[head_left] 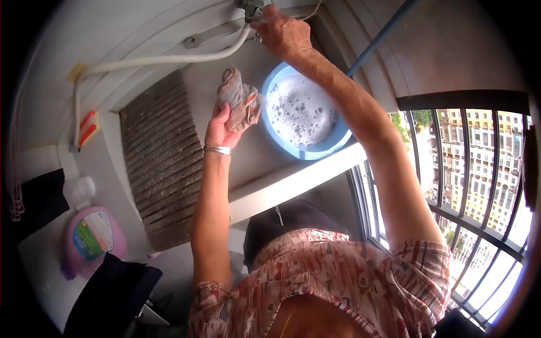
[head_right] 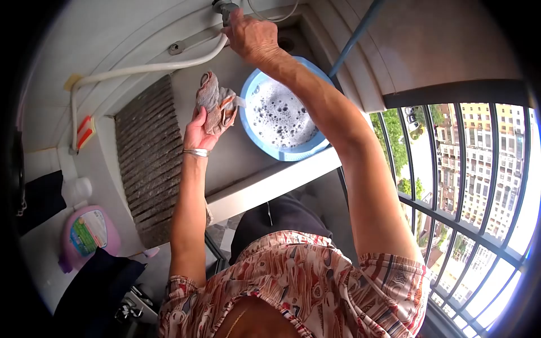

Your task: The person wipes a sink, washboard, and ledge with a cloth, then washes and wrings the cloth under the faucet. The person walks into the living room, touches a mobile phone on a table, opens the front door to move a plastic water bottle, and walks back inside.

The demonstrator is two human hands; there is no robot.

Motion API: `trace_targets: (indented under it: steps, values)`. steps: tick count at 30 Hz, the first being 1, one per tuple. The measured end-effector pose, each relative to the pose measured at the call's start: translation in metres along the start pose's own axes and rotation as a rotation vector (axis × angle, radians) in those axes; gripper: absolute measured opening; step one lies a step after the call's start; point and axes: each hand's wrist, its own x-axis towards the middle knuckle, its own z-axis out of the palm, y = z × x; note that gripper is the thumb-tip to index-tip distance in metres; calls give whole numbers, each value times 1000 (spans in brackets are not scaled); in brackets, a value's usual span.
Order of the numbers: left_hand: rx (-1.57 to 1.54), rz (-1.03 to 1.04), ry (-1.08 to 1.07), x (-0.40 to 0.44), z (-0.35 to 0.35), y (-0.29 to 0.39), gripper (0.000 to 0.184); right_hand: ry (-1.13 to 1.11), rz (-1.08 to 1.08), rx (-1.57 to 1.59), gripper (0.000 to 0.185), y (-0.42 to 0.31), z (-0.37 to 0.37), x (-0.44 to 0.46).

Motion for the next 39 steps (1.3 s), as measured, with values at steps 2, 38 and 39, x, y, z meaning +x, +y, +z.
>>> trace_targets:
  steps: [2, 38, 39]
  values:
    - [-103, -68, -43, 16, -5, -1, 45, -33, -22, -27, 28, 10, 8, -1]
    - [1587, 577, 287, 96, -1, 49, 22, -1089, 568, 1577, 36, 20, 139, -22]
    - [1706, 543, 309, 92, 3, 52, 24, -1092, 567, 1579, 36, 19, 139, -24]
